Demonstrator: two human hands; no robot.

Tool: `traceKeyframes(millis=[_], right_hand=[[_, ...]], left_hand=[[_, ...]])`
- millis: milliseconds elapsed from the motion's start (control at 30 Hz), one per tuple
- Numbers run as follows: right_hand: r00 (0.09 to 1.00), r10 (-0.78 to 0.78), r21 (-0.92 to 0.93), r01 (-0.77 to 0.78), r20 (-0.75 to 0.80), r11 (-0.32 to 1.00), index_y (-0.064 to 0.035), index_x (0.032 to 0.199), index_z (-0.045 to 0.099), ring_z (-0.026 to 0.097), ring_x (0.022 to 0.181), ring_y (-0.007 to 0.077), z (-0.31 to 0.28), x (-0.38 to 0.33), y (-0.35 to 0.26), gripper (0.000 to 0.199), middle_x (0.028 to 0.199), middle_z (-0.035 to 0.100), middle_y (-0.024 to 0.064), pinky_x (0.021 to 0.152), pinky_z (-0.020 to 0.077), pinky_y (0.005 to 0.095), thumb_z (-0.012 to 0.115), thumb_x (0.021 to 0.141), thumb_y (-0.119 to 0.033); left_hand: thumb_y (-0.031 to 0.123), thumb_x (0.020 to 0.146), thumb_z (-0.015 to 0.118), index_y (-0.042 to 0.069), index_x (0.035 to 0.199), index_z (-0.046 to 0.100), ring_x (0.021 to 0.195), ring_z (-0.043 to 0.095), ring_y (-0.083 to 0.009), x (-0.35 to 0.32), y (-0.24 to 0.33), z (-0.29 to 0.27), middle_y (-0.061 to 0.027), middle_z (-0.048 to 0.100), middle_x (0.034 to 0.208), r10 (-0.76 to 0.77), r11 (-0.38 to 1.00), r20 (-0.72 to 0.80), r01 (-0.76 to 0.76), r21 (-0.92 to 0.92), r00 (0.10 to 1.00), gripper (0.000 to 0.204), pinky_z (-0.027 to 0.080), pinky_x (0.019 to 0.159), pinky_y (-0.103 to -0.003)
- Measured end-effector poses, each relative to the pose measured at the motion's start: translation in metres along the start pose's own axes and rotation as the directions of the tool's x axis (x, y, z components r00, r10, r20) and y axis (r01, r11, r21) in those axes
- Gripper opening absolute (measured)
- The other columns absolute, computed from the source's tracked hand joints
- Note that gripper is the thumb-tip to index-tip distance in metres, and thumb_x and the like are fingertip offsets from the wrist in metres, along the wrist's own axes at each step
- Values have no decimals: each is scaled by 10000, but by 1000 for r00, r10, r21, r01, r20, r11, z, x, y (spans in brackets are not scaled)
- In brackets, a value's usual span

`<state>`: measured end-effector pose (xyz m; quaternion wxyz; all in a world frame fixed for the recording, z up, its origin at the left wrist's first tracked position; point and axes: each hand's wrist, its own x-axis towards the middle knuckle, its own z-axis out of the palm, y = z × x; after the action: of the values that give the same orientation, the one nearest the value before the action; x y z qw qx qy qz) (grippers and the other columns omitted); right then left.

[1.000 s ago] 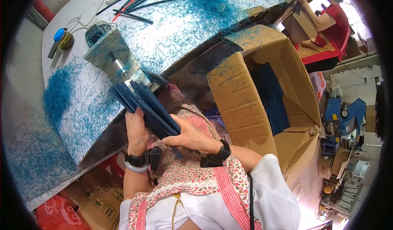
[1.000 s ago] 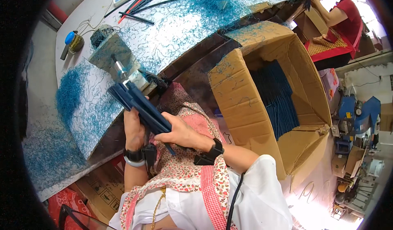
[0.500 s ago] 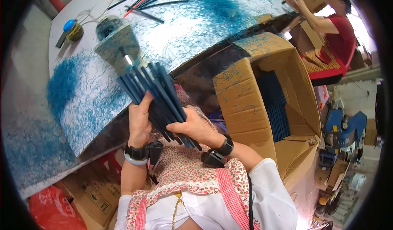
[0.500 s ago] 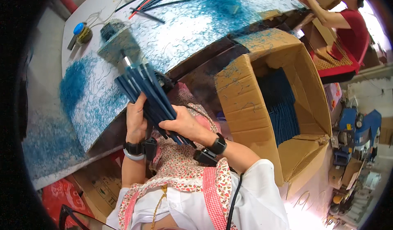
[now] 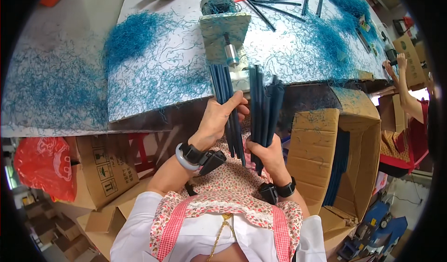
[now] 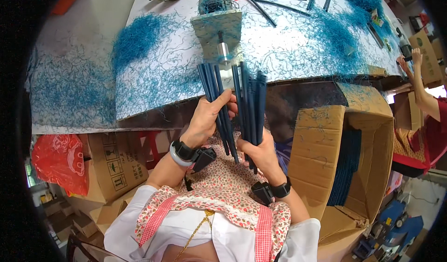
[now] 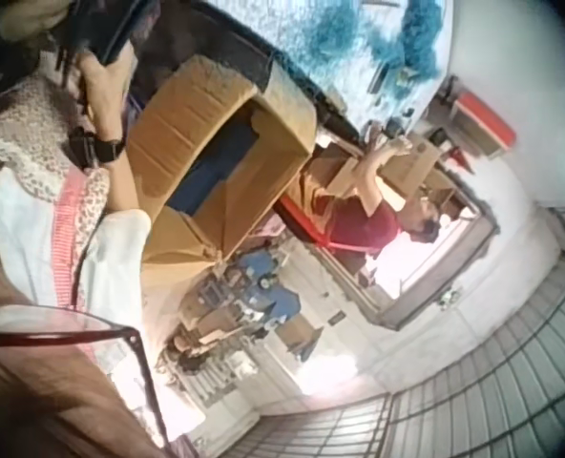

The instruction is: The person gathers a bundle of blue tubes, inserts them one by one into a machine for processing, and then places the bundle into a cardboard box.

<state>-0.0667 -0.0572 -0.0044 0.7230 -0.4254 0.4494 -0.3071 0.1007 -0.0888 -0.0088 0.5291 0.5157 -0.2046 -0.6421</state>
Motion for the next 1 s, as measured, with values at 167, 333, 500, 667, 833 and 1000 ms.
traceKeyframes(millis=[167,333,500,667,833,1000], right_hand=[[995,-101,-111,101,10,989,-1,1017,553,556,626,83,6,-9,7,300,780,592,19,542,443,221,661,737,-2],[988,-152,-221,143,-21,965,-8,1068,543,554,665,75,10,-8,10,355,829,588,3,555,448,221,660,733,2],[995,-13,17,15,-101,1000,-15,1080,536,522,722,71,1,-16,2,379,863,575,-2,636,453,228,674,727,-15],[999,11,-22,-12,-51,1000,-16,1085,531,529,733,76,2,-5,-7,379,884,582,3,660,457,232,661,729,-11],[995,-65,-113,56,-78,992,-13,1052,538,549,723,86,4,-6,16,351,859,586,7,658,468,241,667,726,-27],[971,-226,-217,204,-82,955,-7,938,562,572,641,95,5,-17,24,222,738,586,19,583,477,238,645,732,-17]], left_hand=[[223,906,604,-14,907,628,622,590,-134,-4,-13,0,-68,634,755,-11,985,62,22,-169,998,238,474,542,-244],[227,906,603,-9,920,628,629,596,-128,-5,-15,3,-58,632,768,-25,957,84,48,-286,996,238,487,546,-244],[242,903,608,5,934,627,639,603,-115,-10,-1,6,-44,631,786,-57,981,121,78,-178,991,239,508,554,-257],[291,899,611,45,957,634,686,610,-92,-2,1,6,-22,638,807,-38,991,137,55,-125,990,254,478,560,-232],[331,895,611,63,984,640,709,612,-82,-8,-2,-7,-13,647,828,-128,989,97,135,-66,987,284,463,577,-219],[332,897,608,62,998,645,713,602,-69,-3,-14,6,-6,652,845,-35,973,195,78,-218,980,291,456,585,-208]])
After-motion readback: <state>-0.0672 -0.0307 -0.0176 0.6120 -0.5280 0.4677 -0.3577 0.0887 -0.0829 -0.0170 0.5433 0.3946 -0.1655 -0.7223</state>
